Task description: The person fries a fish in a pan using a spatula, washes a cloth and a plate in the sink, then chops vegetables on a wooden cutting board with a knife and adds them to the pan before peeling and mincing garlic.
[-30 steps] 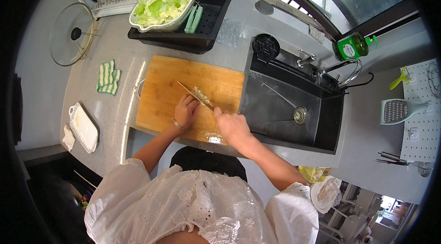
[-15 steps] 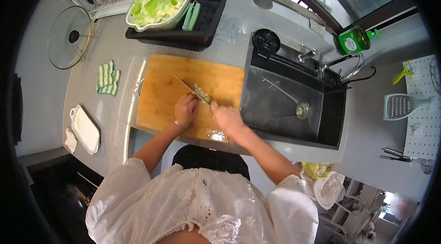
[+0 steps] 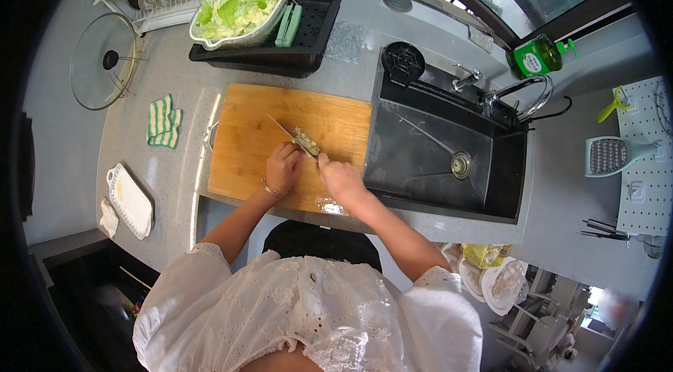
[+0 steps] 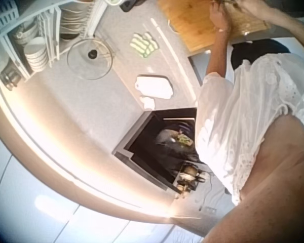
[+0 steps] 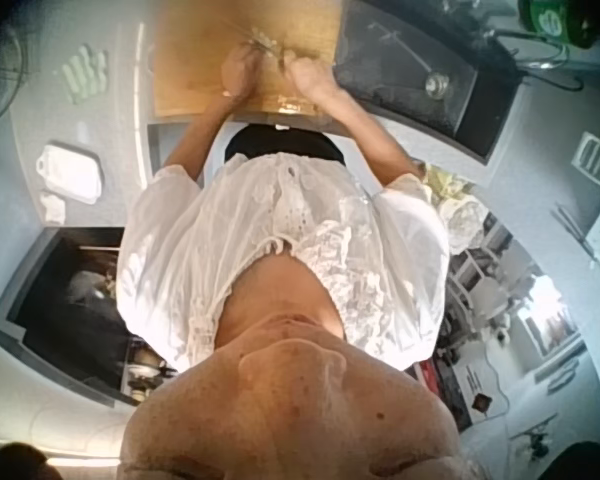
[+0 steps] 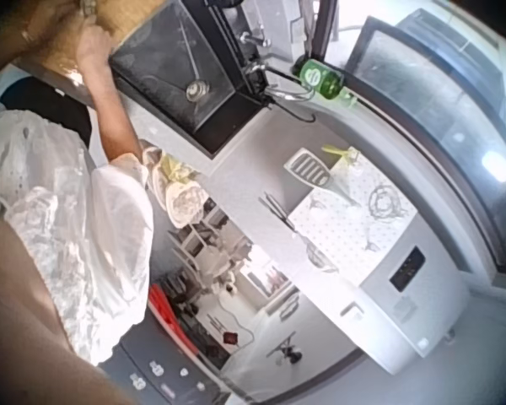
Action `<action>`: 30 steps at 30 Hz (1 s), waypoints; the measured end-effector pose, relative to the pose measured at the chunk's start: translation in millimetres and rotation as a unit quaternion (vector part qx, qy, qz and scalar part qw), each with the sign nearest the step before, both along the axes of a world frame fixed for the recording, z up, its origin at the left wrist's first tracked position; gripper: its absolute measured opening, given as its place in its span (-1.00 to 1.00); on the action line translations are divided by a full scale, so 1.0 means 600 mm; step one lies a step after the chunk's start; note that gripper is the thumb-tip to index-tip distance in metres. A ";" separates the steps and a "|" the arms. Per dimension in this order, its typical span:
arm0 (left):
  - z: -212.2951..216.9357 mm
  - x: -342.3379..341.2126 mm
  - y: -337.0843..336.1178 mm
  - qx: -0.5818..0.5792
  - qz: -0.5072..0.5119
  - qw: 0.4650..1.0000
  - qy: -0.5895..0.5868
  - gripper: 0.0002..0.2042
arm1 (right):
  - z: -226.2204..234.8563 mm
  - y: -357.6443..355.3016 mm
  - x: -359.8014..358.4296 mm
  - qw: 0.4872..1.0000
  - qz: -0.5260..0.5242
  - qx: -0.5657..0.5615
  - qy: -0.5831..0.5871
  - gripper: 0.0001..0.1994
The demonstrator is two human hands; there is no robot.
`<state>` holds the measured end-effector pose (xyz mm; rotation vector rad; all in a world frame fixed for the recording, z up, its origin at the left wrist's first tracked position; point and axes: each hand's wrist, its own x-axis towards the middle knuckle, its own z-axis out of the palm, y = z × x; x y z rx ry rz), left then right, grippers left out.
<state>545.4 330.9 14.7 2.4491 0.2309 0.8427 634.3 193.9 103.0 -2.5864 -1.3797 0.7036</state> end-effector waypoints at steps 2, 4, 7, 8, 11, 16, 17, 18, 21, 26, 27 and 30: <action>0.008 -0.003 0.000 -0.001 -0.015 1.000 -0.010 -0.92 | -0.009 -0.002 -0.006 1.000 -0.009 0.008 0.005 -0.85; 0.010 -0.011 0.000 -0.014 -0.014 1.000 -0.014 -0.91 | 0.001 -0.001 0.003 1.000 -0.004 -0.001 0.002 -0.84; 0.003 -0.019 0.004 -0.040 0.010 0.999 -0.006 -0.90 | 0.037 0.006 0.006 1.000 0.015 -0.010 -0.004 -0.84; 0.005 -0.018 0.006 -0.041 0.012 0.999 0.000 -0.90 | 0.044 0.006 0.004 1.000 0.023 -0.015 -0.006 -0.85; 0.001 -0.016 0.006 -0.042 0.011 0.999 0.026 -0.90 | 0.028 0.009 -0.007 0.998 0.026 -0.043 -0.030 -0.85; -0.008 -0.019 0.002 -0.041 0.014 0.999 0.031 -0.90 | -0.001 0.010 -0.007 0.999 0.030 -0.020 -0.040 -0.83; -0.010 -0.019 0.003 -0.038 0.016 0.999 0.031 -0.90 | 0.003 0.012 -0.004 0.998 0.035 -0.024 -0.043 -0.82; -0.012 -0.019 0.005 -0.035 0.018 0.999 0.032 -0.90 | 0.006 0.014 -0.006 0.998 0.035 -0.020 -0.039 -0.82; -0.005 -0.019 0.003 -0.047 0.016 0.999 0.017 -0.91 | 0.000 0.006 -0.018 0.999 0.022 -0.004 -0.028 -0.82; -0.006 -0.021 0.010 -0.051 -0.003 0.998 0.040 -0.85 | -0.007 -0.002 -0.008 0.999 -0.016 0.044 0.025 -0.81; -0.001 -0.018 0.013 -0.058 -0.008 0.997 0.052 -0.82 | 0.005 -0.007 -0.004 0.998 -0.036 0.049 0.030 -0.81; 0.037 0.004 0.038 -0.033 -0.024 0.998 0.040 -0.77 | 0.030 -0.035 -0.004 0.993 -0.089 0.073 0.037 -0.80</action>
